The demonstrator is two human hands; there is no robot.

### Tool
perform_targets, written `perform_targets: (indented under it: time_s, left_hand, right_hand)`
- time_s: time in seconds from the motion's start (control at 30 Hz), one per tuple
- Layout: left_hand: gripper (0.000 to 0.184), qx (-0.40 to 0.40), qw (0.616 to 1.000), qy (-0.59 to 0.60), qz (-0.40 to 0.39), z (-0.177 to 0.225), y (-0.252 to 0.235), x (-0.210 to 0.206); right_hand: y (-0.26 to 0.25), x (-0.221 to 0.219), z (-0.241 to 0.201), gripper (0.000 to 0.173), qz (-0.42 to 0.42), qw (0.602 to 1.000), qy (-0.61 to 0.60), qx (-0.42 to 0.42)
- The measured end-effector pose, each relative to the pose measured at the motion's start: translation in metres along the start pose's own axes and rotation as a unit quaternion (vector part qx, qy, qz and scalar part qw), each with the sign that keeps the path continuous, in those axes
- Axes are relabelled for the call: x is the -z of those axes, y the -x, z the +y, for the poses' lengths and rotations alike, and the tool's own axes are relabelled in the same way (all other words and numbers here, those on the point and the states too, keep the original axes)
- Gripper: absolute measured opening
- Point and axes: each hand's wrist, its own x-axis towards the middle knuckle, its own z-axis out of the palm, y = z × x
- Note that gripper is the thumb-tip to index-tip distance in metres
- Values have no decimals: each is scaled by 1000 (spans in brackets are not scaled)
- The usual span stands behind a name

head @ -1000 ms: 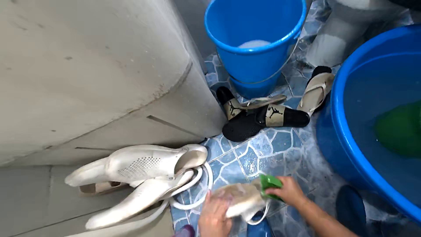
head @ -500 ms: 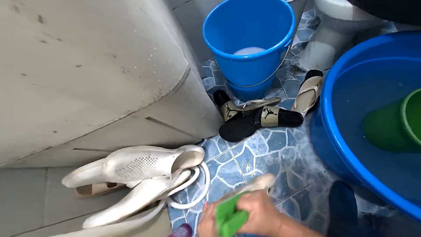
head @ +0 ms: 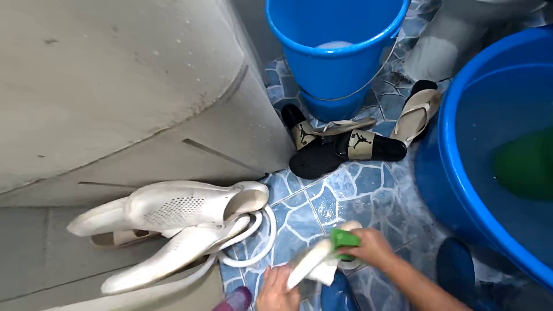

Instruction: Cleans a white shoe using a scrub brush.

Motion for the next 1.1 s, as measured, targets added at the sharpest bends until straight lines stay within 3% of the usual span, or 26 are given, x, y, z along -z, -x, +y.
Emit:
perform_targets:
  time_s: [0.03,0.1,0.13,0.17,0.23,0.27,0.3,0.37,0.4,0.47,0.5,0.57,0.63,0.67,0.73,0.8,0.83,0.9,1.03,1.07,1.1]
  left_hand:
    - [20,-1,1000,-11,-3,0,0,0]
    - [20,-12,1000,-23,2,4,4,-1]
    - [20,-19,1000,-22,6,6,5,-1]
    - [18,-30,999,-17,12,7,5,-2]
    - [16,-58,998,1,26,4,4,0]
    - [17,-62,998,6,25,2,5,2]
    - [16,-61,998,0,13,1,6,4]
    - [20,-64,998,-10,-1,0,5,7]
    - [21,-70,997,-17,-1,1,6,7]
    - [23,-88,996,-29,-2,7,8,6]
    - [23,-96,995,-33,2,10,4,6]
    - [22,-92,995,-30,6,12,-2,5]
    - [15,-88,996,-25,13,5,-4,3]
    - [15,-81,997,-16,2,1,-3,4]
    - [21,-63,998,1,-30,-7,1,8]
    - [25,-51,998,-1,-33,-12,3,6]
    - [26,-48,998,-4,-28,-13,5,4]
    - [24,-38,999,1,-30,-10,0,3]
    - [21,-3,999,7,-41,-17,2,2]
    - [21,3,999,18,-48,-21,3,1]
    - [21,7,998,31,-56,-26,4,0]
  right_hand:
    - [-8,6,29,52,-15,996,-9,-83]
    - [-10,13,40,53,-17,993,-3,-120]
    - [-4,11,19,51,-11,998,13,-66]
    - [3,4,-8,48,16,999,30,40]
    - [8,-17,-49,44,99,958,22,269]
    - [7,-24,-52,43,124,944,15,307]
    - [8,-24,-39,41,124,957,8,264]
    - [0,-2,13,45,33,999,-11,7]
    - [-10,11,40,50,5,994,-19,-104]
    - [-14,21,57,54,-10,982,-21,-188]
    - [-10,18,39,53,3,988,-21,-155]
    - [9,-2,-15,49,63,998,-19,19]
    - [12,-25,-40,48,162,965,-27,206]
    - [11,-26,-36,47,159,967,-32,198]
    - [1,-11,3,47,80,996,-36,13]
    - [-16,4,51,49,42,985,-55,-155]
    - [-18,6,64,51,39,977,-67,-200]
    - [-15,4,50,49,59,976,-92,-189]
    - [13,-30,-25,52,78,993,-37,75]
    - [12,-30,-25,53,84,992,-21,87]
    - [6,-23,-16,51,69,996,-25,41]
